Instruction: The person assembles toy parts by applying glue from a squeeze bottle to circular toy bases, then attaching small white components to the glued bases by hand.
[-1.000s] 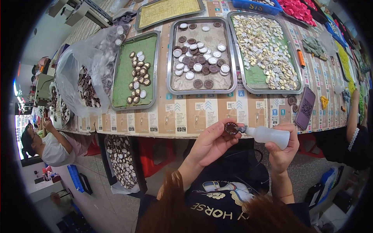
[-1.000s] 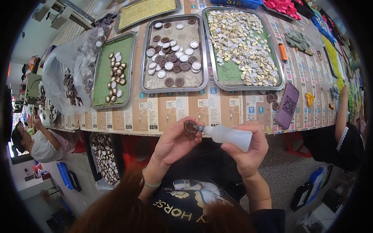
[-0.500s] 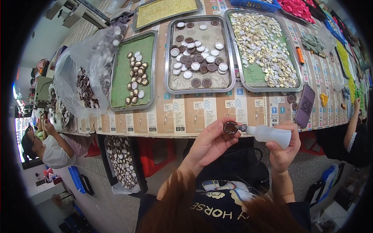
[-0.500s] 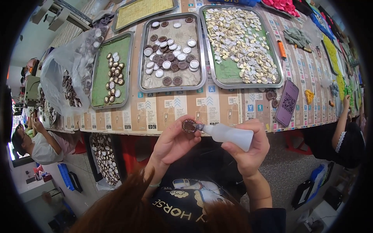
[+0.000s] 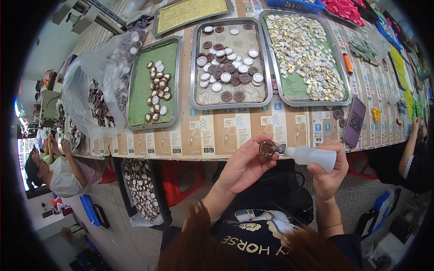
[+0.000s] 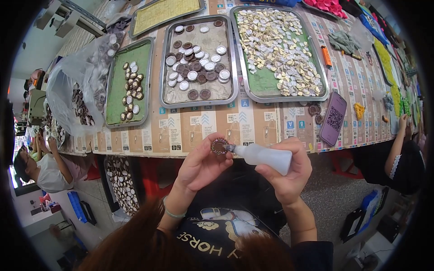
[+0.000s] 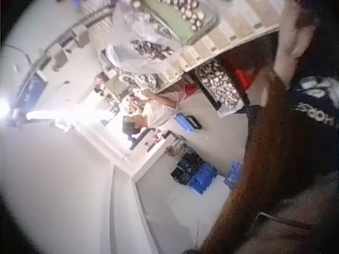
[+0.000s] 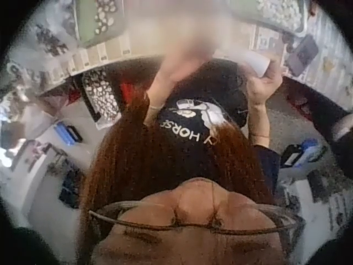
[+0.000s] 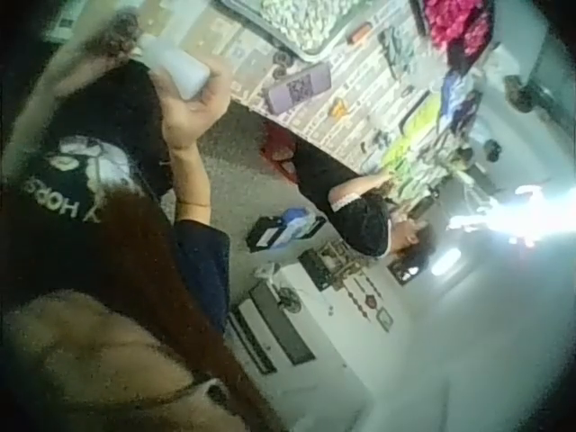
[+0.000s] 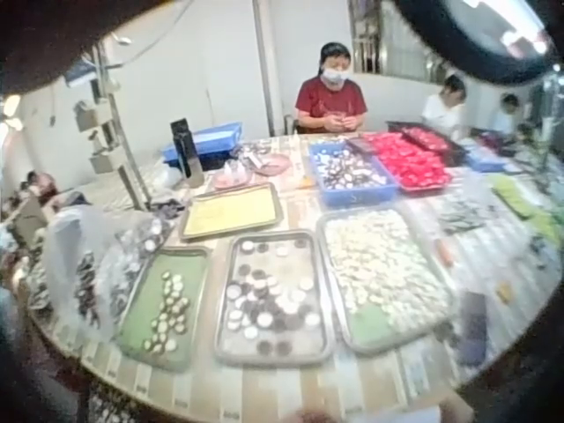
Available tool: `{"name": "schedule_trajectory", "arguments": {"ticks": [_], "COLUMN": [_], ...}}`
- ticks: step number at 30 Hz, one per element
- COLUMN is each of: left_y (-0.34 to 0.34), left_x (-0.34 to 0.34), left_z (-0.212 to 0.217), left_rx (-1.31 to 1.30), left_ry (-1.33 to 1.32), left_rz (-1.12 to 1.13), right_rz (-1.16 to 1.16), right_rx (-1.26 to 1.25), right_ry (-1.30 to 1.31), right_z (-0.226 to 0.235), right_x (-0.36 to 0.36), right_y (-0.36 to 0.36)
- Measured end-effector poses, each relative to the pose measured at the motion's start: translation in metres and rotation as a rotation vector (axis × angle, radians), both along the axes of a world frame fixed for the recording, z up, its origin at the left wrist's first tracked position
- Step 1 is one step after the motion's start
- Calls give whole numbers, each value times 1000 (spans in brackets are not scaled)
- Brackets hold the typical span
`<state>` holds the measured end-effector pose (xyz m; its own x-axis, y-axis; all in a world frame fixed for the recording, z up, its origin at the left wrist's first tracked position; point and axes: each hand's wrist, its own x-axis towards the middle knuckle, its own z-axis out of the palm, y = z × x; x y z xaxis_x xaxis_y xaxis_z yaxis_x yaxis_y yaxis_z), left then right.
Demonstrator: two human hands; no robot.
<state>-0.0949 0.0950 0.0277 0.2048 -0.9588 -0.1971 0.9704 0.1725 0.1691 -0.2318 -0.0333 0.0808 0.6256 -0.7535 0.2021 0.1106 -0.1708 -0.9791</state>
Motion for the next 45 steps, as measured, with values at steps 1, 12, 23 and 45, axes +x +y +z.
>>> {"name": "schedule_trajectory", "arguments": {"ticks": [1, 12, 23, 45], "left_y": [0, -1, -2, 1], "left_x": [0, 1, 1, 1], "left_z": [0, 4, 8, 10], "left_rx": [-2, 55, 79, 129], "left_ry": [-9, -67, -82, -124], "left_rz": [-3, -13, 31, 38], "right_rz": [4, 14, 24, 11], "right_rx": [-6, -17, -7, -36], "right_ry": [7, 19, 51, 63], "right_z": [1, 1, 2, -2], "right_x": [0, -1, -3, -3], "right_y": [0, -1, -4, -6]}}
